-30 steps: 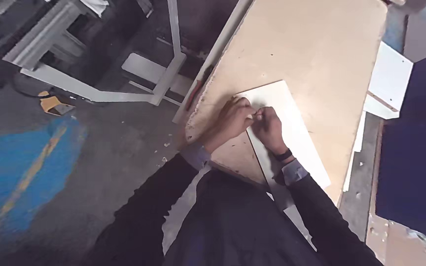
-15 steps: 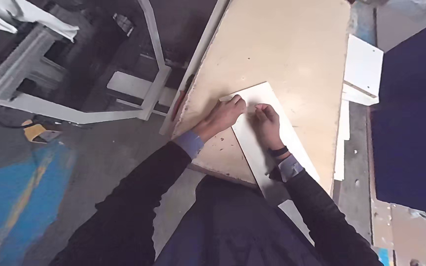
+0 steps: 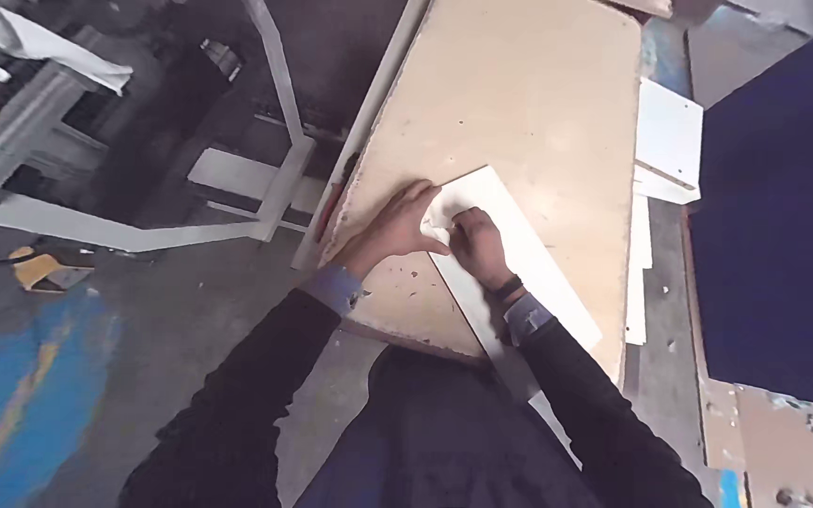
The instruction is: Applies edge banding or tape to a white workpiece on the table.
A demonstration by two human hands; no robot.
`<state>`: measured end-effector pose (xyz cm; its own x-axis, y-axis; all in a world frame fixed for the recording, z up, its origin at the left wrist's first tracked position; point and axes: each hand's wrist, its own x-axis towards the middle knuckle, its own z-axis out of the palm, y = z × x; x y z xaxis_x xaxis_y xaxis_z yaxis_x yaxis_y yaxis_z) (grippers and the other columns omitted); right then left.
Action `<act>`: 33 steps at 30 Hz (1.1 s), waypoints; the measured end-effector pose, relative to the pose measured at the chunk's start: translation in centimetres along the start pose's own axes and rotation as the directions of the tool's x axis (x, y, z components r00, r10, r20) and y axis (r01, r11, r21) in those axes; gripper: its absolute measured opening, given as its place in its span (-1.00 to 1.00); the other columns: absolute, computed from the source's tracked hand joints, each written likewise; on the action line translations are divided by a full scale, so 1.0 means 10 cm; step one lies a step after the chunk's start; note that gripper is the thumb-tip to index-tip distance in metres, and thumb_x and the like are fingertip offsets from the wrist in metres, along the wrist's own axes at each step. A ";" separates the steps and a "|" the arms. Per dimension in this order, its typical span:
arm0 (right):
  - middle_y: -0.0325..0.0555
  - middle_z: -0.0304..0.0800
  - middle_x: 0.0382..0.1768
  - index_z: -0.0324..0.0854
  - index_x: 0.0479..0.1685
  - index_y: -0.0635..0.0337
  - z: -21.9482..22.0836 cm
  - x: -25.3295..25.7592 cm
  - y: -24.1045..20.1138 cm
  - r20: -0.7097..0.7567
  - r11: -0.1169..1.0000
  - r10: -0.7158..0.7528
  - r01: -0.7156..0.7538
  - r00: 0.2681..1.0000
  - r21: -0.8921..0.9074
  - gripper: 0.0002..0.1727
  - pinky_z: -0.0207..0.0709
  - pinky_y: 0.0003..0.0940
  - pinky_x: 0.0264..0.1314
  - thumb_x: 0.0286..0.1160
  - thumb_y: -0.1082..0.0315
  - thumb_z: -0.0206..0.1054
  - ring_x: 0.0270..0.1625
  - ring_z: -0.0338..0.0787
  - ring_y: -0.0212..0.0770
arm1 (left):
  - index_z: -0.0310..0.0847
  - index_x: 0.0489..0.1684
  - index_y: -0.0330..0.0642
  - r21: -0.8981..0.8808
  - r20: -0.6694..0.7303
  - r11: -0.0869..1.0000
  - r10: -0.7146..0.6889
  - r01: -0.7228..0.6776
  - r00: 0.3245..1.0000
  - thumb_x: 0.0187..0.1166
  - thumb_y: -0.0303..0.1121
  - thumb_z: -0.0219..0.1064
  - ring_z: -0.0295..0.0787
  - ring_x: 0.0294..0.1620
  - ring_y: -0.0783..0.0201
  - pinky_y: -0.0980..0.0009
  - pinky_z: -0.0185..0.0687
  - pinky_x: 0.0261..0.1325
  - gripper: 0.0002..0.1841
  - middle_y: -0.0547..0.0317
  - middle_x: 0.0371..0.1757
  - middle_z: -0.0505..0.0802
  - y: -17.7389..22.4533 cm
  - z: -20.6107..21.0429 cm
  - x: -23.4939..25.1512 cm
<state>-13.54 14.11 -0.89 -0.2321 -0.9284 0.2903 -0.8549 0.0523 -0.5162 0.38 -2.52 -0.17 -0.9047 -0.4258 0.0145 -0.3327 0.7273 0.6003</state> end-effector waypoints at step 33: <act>0.04 0.81 -0.13 0.76 -0.10 0.28 0.07 -0.36 -0.13 -0.371 0.981 -0.186 0.196 0.910 -0.010 -0.83 0.73 -0.21 0.09 0.56 0.38 0.31 0.00 0.81 -0.05 | 0.85 0.15 0.04 0.155 0.083 0.894 0.413 -0.421 0.907 0.33 -0.35 0.58 0.73 0.24 0.06 0.10 0.64 0.33 -0.63 0.14 0.19 0.82 0.28 0.11 0.12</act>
<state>-11.28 17.10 -1.88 -0.2248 -0.7176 0.6592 -0.8883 -0.1272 -0.4413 -1.92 -0.38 0.65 -0.9800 -0.0409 0.1945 0.0425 0.9129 0.4060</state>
